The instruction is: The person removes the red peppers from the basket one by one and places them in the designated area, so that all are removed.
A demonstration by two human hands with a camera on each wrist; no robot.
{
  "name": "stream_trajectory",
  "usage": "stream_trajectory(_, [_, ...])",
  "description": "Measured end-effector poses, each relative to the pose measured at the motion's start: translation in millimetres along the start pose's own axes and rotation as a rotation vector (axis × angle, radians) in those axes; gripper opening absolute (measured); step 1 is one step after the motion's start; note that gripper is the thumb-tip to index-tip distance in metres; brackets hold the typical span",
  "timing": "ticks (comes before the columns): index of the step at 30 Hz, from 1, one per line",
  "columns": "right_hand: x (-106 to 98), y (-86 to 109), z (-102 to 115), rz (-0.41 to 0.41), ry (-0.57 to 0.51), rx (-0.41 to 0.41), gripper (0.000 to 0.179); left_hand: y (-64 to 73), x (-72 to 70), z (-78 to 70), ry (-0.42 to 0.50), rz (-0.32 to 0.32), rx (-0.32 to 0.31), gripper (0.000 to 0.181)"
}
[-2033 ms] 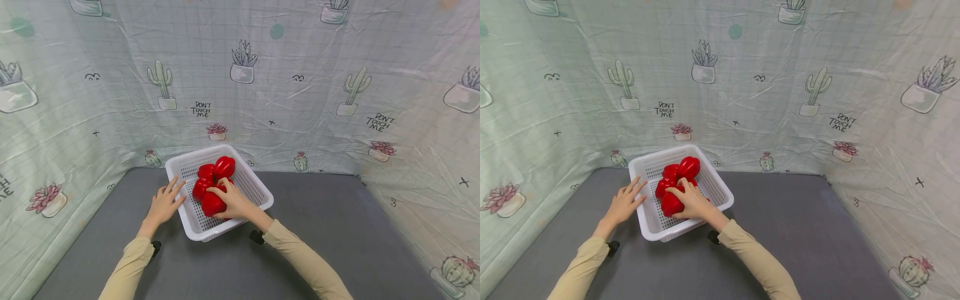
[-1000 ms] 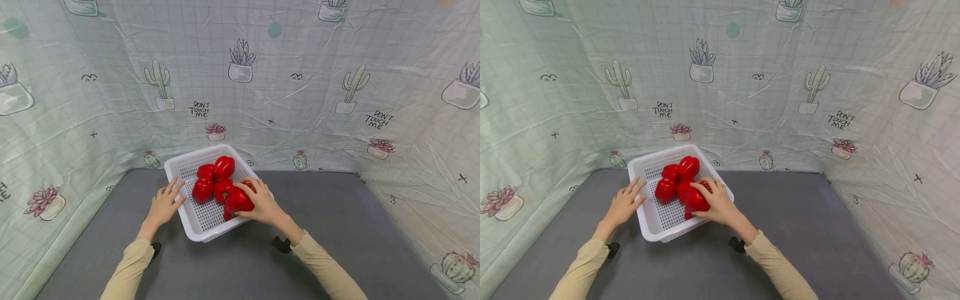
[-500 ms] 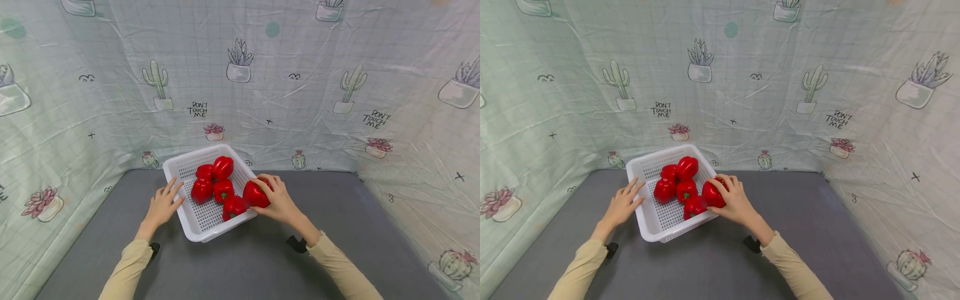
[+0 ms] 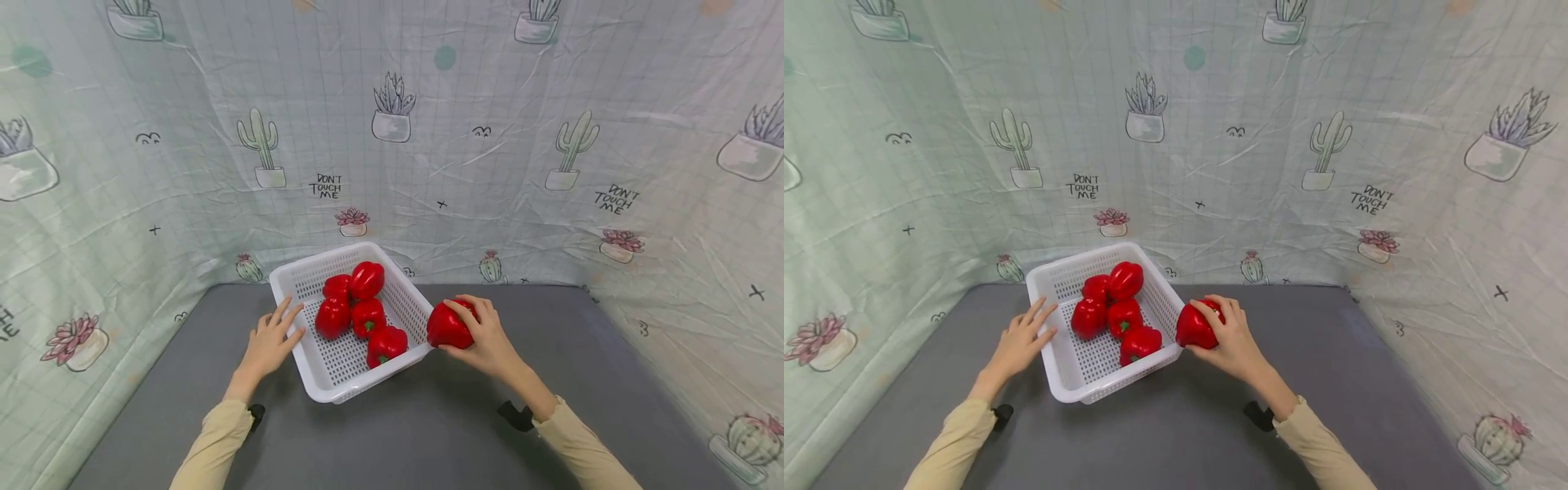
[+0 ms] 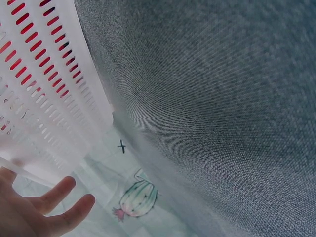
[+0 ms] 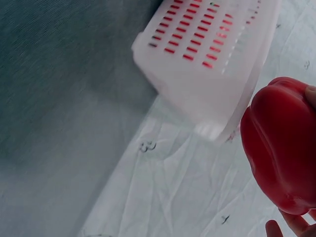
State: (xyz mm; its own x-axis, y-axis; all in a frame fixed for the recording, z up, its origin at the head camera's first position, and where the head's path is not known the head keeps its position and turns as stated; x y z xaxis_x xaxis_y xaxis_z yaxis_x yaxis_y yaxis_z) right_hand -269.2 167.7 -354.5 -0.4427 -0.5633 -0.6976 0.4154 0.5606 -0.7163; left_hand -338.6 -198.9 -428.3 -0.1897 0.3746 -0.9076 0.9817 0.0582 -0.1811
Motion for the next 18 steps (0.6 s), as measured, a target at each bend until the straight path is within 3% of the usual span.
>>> stream_trajectory(8, [-11.3, 20.0, -17.5, 0.012, 0.063, 0.062, 0.082, -0.4, 0.6, 1.2, 0.008, -0.007, -0.002, 0.057])
stream_trajectory(18, [-14.5, 36.4, -35.7, 0.033, 0.122, 0.079, 0.080, 0.6, 0.4, 0.8, 0.012, 0.004, -0.009, 0.057])
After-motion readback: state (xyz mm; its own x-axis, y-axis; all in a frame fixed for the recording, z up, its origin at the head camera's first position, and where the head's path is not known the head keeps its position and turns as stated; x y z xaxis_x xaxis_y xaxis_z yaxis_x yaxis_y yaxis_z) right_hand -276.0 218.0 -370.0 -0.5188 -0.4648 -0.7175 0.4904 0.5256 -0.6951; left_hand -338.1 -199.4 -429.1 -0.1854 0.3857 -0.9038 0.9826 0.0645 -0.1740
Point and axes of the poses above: each hand's wrist, its own y-axis away from the middle knuckle, its own x-axis out of the palm, z = x × y, the point moved 6 cm from there along -y, towards the middle knuckle, and after that the axes turned 15 degrees about -x, right-handed, at the moved point
